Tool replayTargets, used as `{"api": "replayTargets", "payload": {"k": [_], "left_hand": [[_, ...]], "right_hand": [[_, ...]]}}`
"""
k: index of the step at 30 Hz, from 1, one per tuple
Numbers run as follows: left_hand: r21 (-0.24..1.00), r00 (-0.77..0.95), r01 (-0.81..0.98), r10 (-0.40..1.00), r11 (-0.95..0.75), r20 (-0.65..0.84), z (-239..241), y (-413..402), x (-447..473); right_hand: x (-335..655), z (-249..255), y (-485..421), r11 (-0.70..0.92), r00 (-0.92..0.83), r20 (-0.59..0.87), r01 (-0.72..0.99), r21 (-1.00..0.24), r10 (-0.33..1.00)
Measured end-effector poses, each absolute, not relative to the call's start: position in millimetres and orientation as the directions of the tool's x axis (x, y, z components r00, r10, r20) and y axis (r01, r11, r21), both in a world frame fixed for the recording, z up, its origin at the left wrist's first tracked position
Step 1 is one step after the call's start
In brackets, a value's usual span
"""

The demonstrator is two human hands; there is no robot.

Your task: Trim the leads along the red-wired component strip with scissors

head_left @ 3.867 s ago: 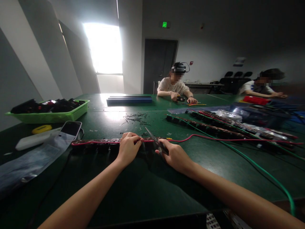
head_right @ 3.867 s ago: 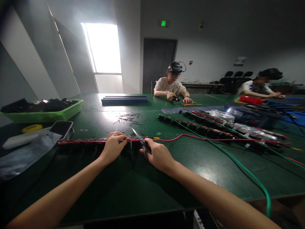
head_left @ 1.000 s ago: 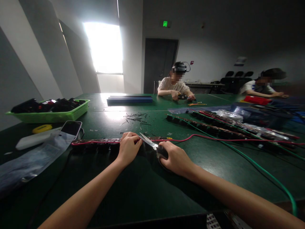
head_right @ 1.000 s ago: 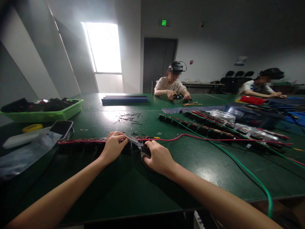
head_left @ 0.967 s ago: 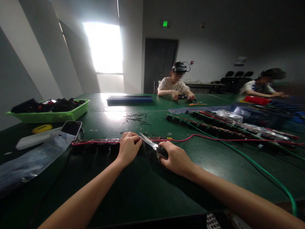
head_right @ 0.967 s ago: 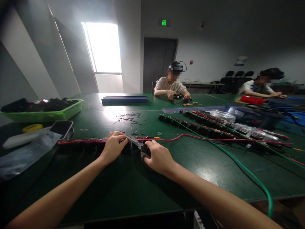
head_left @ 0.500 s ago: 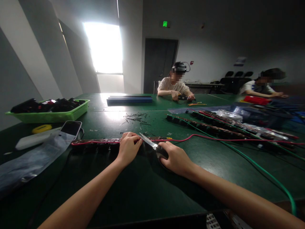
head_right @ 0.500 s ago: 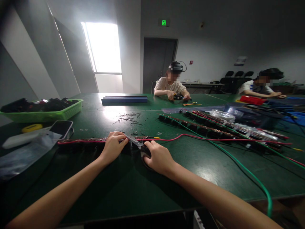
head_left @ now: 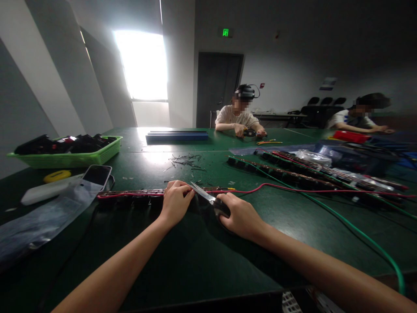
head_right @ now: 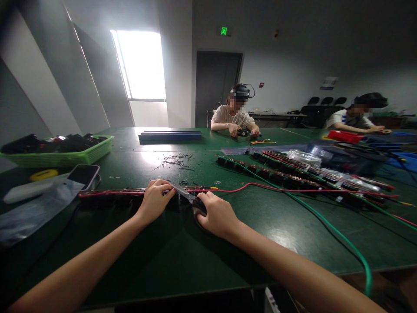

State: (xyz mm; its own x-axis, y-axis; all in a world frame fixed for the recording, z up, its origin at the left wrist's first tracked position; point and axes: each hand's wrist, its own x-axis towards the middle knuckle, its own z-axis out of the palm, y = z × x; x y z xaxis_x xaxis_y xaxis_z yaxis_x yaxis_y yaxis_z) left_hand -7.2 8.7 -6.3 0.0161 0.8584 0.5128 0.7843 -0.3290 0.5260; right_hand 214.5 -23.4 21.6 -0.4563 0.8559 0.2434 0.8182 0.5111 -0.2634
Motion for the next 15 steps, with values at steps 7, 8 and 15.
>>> {"api": "replayTargets", "payload": {"k": [7,8,15], "left_hand": [[0.524,0.018,0.788,0.862,-0.324,0.506,-6.3,8.7,-7.2],[0.524,0.018,0.788,0.863,-0.323,0.505,-6.0,8.6,-7.1],[0.534,0.015,0.780,0.862,-0.328,0.507,-5.4,8.5,-7.2]], "right_hand": [[214.8,20.0,-23.1,0.522,-0.466,0.252,0.816,-0.248,0.848],[214.9,19.7,-23.0,0.522,-0.467,0.252,0.817,-0.245,0.848],[215.5,19.7,-22.7,0.524,-0.469,0.252,0.819,-0.235,0.846]]}}
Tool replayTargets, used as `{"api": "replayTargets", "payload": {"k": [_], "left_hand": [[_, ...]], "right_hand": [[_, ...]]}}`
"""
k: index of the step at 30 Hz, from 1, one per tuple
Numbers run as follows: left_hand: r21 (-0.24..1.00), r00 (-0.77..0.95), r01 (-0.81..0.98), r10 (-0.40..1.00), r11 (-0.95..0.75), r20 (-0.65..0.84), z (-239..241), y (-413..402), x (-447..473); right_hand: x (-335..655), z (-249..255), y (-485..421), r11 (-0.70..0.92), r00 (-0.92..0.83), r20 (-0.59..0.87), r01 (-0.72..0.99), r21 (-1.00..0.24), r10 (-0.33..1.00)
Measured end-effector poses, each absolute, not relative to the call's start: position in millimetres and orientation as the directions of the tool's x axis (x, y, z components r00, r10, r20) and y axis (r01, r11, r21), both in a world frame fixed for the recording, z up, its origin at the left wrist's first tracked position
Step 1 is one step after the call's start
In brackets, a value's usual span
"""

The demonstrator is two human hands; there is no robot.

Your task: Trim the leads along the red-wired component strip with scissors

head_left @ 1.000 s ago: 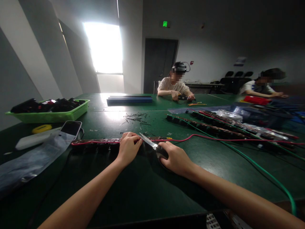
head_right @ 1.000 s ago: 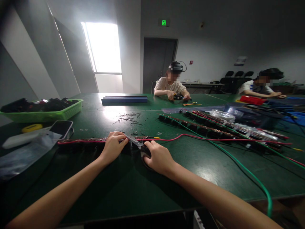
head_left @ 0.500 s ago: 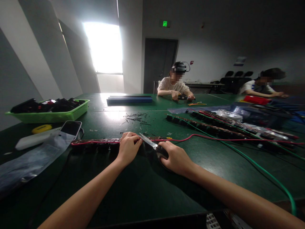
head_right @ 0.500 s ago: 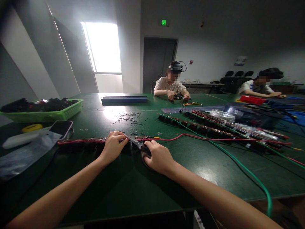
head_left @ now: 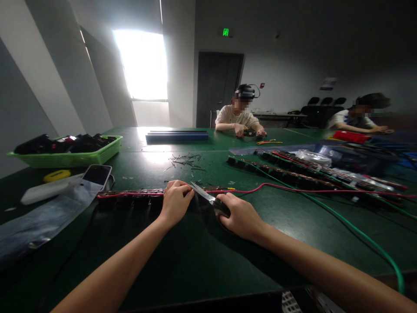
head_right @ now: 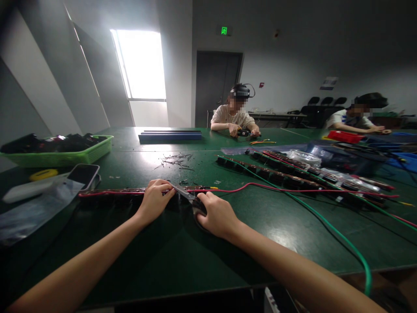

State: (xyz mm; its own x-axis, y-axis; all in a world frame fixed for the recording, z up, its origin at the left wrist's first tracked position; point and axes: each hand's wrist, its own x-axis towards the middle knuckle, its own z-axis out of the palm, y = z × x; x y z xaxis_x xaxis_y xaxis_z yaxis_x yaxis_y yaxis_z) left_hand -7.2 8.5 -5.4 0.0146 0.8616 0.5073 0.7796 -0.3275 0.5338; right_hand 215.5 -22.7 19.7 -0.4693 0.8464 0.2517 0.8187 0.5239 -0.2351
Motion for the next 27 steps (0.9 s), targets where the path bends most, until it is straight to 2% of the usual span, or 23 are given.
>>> {"api": "replayTargets", "payload": {"k": [13,27], "left_hand": [[0.532,0.015,0.779,0.857,-0.333,0.514,-7.1,9.6,-7.6],[0.543,0.005,0.774,0.860,-0.327,0.511,-6.6,9.3,-6.7]], "right_hand": [[215.4,22.1,-24.1,0.521,-0.484,0.214,0.835,-0.178,0.849],[215.5,20.1,-23.8,0.535,-0.495,0.221,0.822,-0.195,0.840]]}}
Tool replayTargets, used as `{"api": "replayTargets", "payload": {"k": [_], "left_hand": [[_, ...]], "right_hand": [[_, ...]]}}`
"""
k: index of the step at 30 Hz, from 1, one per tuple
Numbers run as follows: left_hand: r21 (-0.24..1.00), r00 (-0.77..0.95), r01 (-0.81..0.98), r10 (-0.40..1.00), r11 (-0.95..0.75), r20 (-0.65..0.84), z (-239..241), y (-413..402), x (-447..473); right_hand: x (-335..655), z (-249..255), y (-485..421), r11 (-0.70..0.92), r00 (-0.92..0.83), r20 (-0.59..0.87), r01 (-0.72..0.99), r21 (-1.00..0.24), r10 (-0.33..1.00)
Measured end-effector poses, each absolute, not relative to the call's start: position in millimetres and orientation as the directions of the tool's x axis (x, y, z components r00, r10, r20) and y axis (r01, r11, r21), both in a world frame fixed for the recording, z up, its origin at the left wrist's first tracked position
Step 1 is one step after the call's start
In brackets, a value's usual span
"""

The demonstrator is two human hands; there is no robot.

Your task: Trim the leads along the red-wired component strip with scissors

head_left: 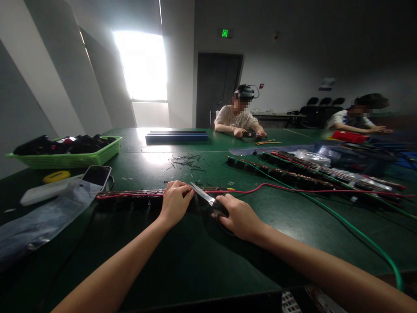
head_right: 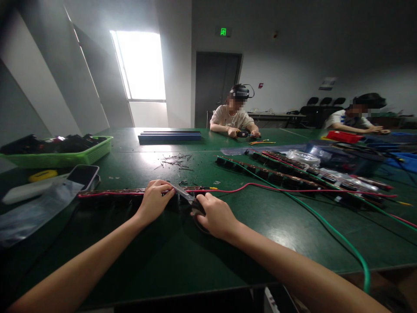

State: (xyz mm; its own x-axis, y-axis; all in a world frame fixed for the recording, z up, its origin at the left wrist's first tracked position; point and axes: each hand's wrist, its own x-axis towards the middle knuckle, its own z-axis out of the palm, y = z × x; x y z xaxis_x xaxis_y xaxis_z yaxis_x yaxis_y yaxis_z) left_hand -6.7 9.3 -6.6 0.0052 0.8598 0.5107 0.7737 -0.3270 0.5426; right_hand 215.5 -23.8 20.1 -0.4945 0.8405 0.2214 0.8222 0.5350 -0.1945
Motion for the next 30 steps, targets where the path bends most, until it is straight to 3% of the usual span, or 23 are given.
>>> {"api": "replayTargets", "payload": {"k": [10,17,30], "left_hand": [[0.542,0.009,0.772,0.859,-0.332,0.513,-6.3,8.7,-7.4],[0.541,0.010,0.770,0.855,-0.338,0.519,-6.8,8.9,-7.5],[0.539,0.012,0.774,0.858,-0.333,0.514,-7.7,9.4,-7.5]], "right_hand": [[216.1,18.8,-22.2,0.546,-0.503,0.221,0.804,-0.236,0.836],[221.3,20.5,-16.3,0.518,-0.446,0.266,0.771,-0.370,0.855],[217.6,20.0,-18.2,0.523,-0.462,0.250,0.790,-0.321,0.851]]}}
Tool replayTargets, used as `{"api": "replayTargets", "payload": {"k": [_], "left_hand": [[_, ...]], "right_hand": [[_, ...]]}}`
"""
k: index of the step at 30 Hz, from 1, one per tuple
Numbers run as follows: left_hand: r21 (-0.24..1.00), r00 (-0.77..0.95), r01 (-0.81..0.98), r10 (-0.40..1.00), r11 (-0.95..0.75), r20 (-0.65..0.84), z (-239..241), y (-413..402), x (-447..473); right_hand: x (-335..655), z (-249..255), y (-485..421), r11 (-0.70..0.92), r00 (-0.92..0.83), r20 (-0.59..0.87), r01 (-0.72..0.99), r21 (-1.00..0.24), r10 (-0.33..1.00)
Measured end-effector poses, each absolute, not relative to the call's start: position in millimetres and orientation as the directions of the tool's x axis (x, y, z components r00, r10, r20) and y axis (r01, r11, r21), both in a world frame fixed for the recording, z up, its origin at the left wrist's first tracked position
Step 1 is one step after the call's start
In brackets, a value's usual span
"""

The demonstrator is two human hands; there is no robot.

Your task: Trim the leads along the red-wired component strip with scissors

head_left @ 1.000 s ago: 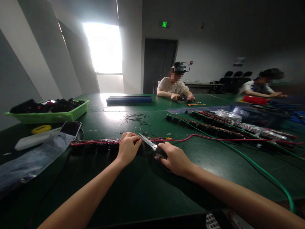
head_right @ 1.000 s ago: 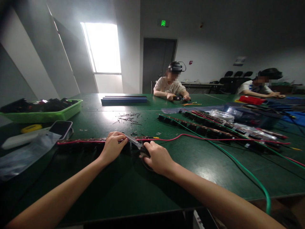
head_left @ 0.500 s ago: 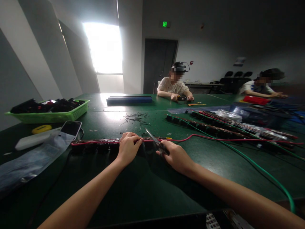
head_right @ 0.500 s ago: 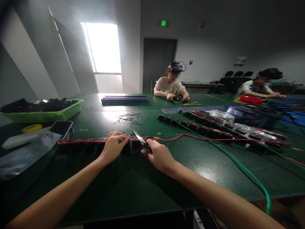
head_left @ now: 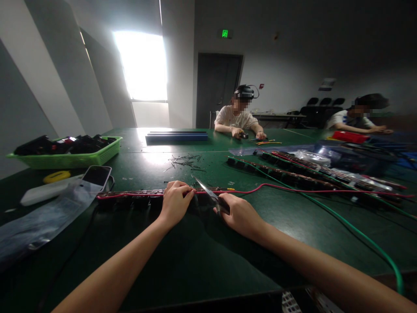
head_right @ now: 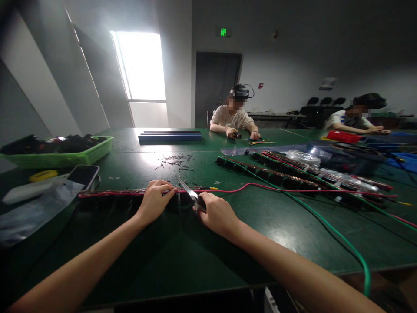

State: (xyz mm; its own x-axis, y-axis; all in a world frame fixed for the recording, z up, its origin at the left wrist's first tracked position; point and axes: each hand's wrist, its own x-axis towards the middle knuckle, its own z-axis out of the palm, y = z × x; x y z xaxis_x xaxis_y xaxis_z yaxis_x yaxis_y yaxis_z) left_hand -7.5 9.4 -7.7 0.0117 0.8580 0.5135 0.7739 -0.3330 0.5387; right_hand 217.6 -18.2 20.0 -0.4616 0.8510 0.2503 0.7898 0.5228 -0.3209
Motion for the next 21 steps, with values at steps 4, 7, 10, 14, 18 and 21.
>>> {"api": "replayTargets", "payload": {"k": [4,7,10,14,18,21], "left_hand": [[0.548,0.003,0.767,0.856,-0.333,0.516,-8.1,9.7,-7.2],[0.553,0.000,0.763,0.855,-0.335,0.519,-8.2,9.1,-7.0],[0.556,-0.001,0.762,0.857,-0.334,0.516,-7.8,8.7,-6.9],[0.553,0.000,0.763,0.856,-0.335,0.518,-7.7,9.4,-6.8],[0.548,0.001,0.766,0.853,-0.336,0.522,-8.6,10.4,-7.1],[0.546,0.004,0.768,0.855,-0.335,0.519,-8.9,10.6,-7.3]], "right_hand": [[217.4,21.3,-18.8,0.525,-0.467,0.245,0.793,-0.310,0.850],[217.1,21.7,-19.0,0.511,-0.458,0.231,0.805,-0.302,0.858],[217.2,21.7,-19.4,0.495,-0.447,0.219,0.819,-0.290,0.868],[217.1,21.2,-20.6,0.488,-0.445,0.209,0.829,-0.274,0.871],[217.0,19.8,-20.7,0.483,-0.439,0.211,0.833,-0.269,0.874],[217.3,19.0,-20.0,0.487,-0.443,0.209,0.831,-0.268,0.872]]}}
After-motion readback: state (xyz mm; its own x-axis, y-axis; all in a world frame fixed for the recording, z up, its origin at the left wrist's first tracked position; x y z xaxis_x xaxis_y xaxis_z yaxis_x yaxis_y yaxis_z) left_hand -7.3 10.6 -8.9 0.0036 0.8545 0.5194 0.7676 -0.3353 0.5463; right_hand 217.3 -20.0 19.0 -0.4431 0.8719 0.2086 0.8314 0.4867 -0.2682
